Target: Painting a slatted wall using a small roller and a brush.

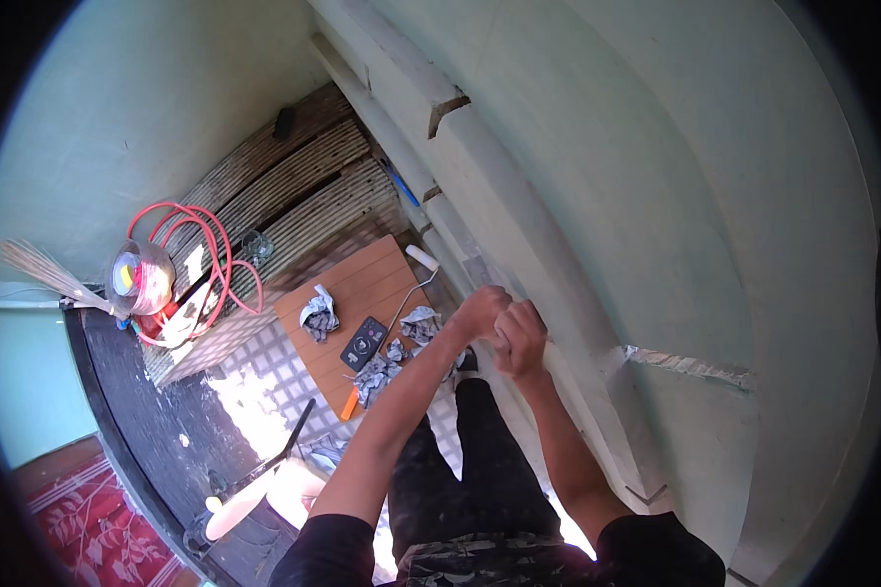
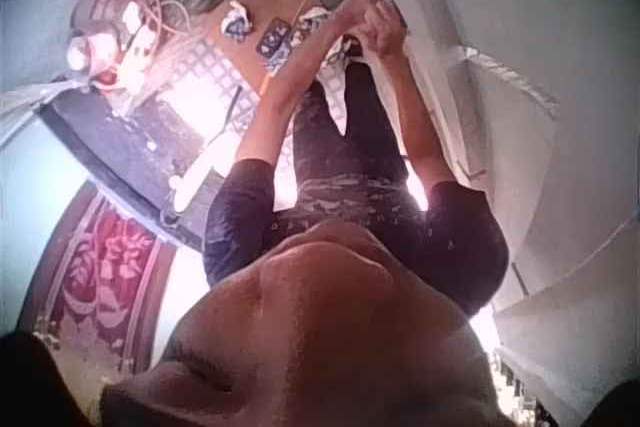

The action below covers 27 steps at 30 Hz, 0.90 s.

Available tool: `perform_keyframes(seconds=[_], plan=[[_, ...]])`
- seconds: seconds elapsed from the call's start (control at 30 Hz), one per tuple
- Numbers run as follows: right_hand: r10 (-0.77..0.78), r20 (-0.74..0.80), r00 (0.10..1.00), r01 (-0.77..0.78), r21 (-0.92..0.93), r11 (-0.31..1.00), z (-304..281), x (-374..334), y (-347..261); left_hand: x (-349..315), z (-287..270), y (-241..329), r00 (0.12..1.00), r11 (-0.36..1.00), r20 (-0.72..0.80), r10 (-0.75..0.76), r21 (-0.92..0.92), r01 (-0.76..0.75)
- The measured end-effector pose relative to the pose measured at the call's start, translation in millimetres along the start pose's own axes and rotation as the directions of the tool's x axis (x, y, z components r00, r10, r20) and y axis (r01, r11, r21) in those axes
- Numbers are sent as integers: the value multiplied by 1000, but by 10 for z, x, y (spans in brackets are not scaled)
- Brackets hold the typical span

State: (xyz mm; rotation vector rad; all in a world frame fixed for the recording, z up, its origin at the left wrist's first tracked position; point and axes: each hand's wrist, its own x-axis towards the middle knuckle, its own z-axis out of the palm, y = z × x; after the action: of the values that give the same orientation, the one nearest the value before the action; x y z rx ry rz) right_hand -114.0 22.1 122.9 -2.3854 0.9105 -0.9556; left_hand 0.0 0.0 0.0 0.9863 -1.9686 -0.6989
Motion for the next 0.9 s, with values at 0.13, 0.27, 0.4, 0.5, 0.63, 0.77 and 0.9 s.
perform_keyframes(seconds=[0.13, 0.27, 0.4, 0.5, 0.63, 0.77, 0.9], plan=[[-81, -30, 996, 80, -15, 997, 149, 158, 85, 25, -115, -93, 997, 1000, -80, 18, 16, -17], [-110, -38, 993, 111, 38, 993, 93, 149, 10, -14, -157, -122, 1000, 996, -25, 19, 90, -17], [-122, -42, 992, 124, 36, 992, 23, 130, -34, -10, -117, -9, 999, 1000, -26, 29, -3, -29], [-110, 12, 994, 111, -39, 993, 82, 168, 55, 71, -173, 9, 985, 976, -81, -153, -170, 137], [-99, -64, 993, 102, 52, 993, 12, 158, -39, 57, -210, -33, 998, 994, -31, 48, 103, -45], [-83, 34, 996, 82, 16, 996, 109, 173, 103, 101, -198, -34, 997, 998, -44, -56, -38, 54], [-35, -58, 998, 38, 50, 998, 61, 116, 12, 76, -174, -57, 998, 995, -24, 65, 78, -63]])
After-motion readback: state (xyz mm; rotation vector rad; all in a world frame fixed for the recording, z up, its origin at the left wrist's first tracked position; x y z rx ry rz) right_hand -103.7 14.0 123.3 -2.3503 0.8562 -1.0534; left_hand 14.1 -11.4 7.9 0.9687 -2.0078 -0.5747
